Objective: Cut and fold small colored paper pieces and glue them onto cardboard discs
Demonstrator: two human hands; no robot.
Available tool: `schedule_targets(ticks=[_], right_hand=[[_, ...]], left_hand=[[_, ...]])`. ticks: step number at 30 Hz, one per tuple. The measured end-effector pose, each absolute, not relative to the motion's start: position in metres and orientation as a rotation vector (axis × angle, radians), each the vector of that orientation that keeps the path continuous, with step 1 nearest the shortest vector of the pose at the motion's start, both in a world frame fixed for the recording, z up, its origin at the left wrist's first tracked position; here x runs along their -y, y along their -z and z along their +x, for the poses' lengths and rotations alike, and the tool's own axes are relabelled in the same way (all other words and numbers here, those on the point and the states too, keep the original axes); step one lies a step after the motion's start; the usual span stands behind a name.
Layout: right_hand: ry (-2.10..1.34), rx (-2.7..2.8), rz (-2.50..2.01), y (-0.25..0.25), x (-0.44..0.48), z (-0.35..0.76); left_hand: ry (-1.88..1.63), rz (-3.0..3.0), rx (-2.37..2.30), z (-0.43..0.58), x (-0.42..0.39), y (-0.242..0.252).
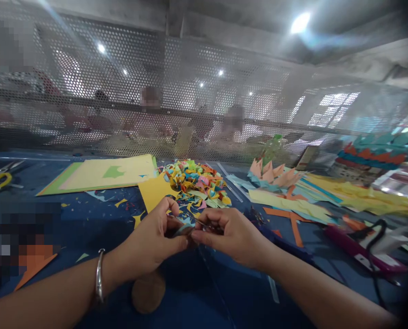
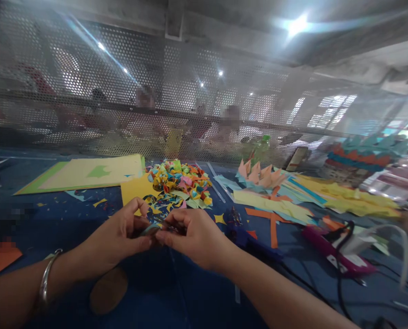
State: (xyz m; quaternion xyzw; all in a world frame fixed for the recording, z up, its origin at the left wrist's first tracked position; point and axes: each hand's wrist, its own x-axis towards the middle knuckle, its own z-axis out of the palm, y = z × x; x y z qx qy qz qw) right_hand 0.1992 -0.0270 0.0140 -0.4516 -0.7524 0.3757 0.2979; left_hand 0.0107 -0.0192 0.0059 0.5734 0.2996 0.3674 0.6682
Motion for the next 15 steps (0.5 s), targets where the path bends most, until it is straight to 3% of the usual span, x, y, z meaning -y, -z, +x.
schedule_targets(ticks=[15], right_hand=[[-0.995,1.818,-0.976,-0.013,0.032,0.192]], left_hand=[[-0.858,0.981,-0.69,0.012,0.03,-0.009]])
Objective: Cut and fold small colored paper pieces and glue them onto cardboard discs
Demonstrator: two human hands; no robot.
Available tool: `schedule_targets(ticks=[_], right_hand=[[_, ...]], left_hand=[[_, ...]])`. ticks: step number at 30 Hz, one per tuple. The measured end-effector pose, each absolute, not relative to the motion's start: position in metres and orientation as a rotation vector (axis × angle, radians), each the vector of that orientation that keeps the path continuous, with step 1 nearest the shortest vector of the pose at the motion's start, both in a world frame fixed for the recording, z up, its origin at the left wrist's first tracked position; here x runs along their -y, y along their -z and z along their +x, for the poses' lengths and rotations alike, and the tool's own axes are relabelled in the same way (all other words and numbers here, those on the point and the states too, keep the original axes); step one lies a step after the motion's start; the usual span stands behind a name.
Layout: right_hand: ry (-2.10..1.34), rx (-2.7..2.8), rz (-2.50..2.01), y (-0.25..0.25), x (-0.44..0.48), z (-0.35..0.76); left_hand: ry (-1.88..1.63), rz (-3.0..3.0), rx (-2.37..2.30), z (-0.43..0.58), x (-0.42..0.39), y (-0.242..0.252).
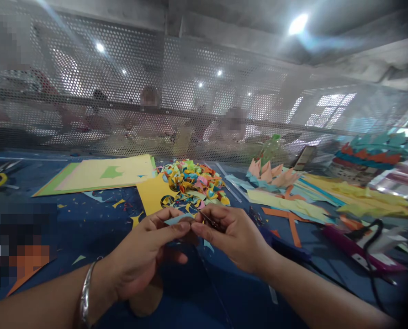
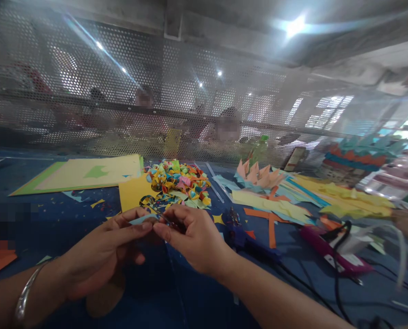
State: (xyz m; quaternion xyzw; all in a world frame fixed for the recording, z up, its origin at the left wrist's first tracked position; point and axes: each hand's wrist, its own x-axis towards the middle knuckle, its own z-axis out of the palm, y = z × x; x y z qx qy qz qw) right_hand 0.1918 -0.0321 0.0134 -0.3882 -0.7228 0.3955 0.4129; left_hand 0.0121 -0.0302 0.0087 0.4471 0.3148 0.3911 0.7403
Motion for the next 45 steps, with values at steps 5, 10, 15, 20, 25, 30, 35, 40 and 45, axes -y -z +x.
schedule_targets(ticks=[5,10,15,20,25,30,35,40,45], right_hand=[[-0.967,1.822,-0.988,-0.013,0.034,0.19],[-0.921,1.871,-1.015,-0.013,0.03,0.193],[-0.929,1.942,-1.039,-0.011,0.025,0.198],[-0.865,2.033,-1.103,-0.012,0.027,0.198],[-0.774,2.113,-1.098,-0.015,0.03,0.198],[-0.773,2.135,-1.065,-0.017,0.031,0.198],[-0.791,2.117,-1.063,-0.018,0.033,0.198],[-0.782,2.134,-1.084,-0.019,0.033,0.197],[-0.755,2.117,-1.115,-0.018,0.033,0.197]], left_hand=[[-0.861,1.011,-0.692,0.014,0.032,-0.012],[-0.919,1.198,-0.763,0.013,0.027,-0.01],[-0.999,1.348,-0.806,0.01,0.023,-0.013],[-1.005,1.466,-0.789,0.008,0.022,-0.009],[-0.994,1.583,-0.779,0.007,0.022,-0.006],[-0.99,1.57,-0.793,0.007,0.023,-0.008],[-1.004,1.525,-0.773,0.009,0.023,-0.007],[-1.027,1.49,-0.748,0.01,0.025,-0.008],[-1.037,1.457,-0.744,0.011,0.026,-0.011]])
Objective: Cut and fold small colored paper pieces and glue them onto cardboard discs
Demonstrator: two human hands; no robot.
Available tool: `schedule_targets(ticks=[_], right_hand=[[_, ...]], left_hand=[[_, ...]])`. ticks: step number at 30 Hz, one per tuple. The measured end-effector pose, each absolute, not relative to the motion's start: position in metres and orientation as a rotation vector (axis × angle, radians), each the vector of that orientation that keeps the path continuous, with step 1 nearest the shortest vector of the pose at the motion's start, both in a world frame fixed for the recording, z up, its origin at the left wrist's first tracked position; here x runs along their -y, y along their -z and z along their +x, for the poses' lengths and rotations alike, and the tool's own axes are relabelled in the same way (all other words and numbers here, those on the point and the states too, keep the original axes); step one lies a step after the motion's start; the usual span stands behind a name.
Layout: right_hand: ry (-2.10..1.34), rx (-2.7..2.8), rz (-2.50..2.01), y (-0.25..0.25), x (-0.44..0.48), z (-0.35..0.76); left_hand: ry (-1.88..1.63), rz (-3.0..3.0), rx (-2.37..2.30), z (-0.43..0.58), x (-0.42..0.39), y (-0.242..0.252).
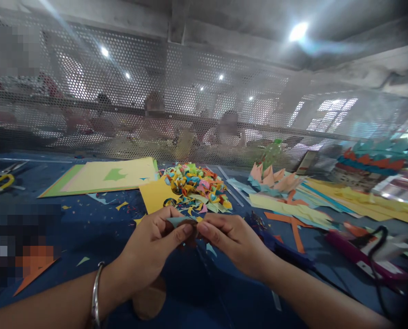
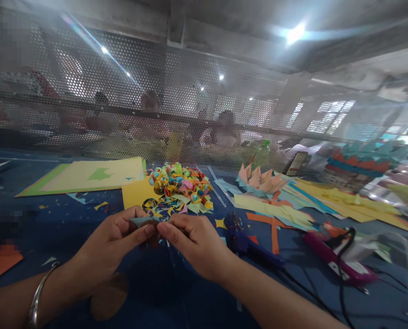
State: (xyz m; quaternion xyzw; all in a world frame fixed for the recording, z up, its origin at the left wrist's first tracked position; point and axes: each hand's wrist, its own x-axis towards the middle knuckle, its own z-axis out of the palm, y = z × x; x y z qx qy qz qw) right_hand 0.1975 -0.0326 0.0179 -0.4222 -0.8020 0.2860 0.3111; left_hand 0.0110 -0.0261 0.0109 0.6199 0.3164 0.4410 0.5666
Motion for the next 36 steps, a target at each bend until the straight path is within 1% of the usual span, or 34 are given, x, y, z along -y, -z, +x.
schedule_targets(ticks=[12,36], right_hand=[[-0.812,2.103,-1.078,-0.0183,0.0307,0.1983],[-0.729,2.128,-1.137,-0.0162,0.0292,0.2023]], left_hand=[[-1.022,1.509,-0.767,0.0104,0.0251,-0.0114],[-1.075,1.491,-0.755,0.0077,0.0206,-0.0083]])
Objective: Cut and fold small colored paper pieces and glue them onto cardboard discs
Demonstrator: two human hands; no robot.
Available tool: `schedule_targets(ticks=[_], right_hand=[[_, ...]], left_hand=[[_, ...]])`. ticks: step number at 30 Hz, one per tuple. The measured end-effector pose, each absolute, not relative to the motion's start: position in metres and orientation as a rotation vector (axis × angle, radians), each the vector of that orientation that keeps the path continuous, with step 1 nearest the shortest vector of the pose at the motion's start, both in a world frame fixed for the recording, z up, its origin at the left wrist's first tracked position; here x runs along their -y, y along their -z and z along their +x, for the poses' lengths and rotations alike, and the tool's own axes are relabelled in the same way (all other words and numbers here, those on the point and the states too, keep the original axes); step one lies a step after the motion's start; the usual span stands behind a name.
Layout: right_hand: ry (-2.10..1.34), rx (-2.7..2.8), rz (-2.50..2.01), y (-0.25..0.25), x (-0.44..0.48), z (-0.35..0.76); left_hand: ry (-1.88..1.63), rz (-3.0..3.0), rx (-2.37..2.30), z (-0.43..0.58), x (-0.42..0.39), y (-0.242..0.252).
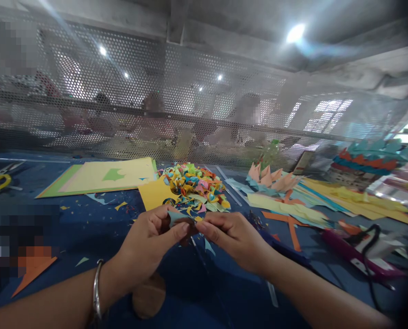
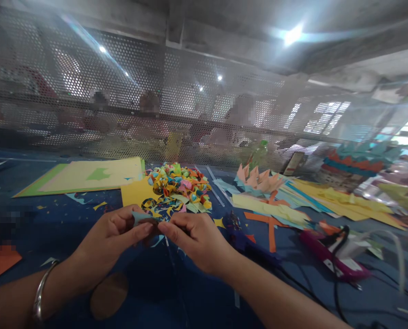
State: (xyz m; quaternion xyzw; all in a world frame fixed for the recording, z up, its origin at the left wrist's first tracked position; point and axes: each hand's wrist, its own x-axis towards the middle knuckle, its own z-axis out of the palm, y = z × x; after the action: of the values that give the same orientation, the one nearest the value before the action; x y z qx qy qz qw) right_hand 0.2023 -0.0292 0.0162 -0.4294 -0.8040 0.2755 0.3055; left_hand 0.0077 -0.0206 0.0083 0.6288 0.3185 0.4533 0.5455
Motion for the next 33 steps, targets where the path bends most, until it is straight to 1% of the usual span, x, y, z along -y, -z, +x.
schedule_targets(ticks=[11,33], right_hand=[[-0.679,2.164,-1.129,-0.018,0.0291,0.2017],[-0.739,2.165,-1.148,-0.0195,0.0318,0.1995]], left_hand=[[-1.078,1.468,-0.764,0.0076,0.021,-0.0082],[-1.033,1.427,-0.797,0.0056,0.0205,-0.0035]])
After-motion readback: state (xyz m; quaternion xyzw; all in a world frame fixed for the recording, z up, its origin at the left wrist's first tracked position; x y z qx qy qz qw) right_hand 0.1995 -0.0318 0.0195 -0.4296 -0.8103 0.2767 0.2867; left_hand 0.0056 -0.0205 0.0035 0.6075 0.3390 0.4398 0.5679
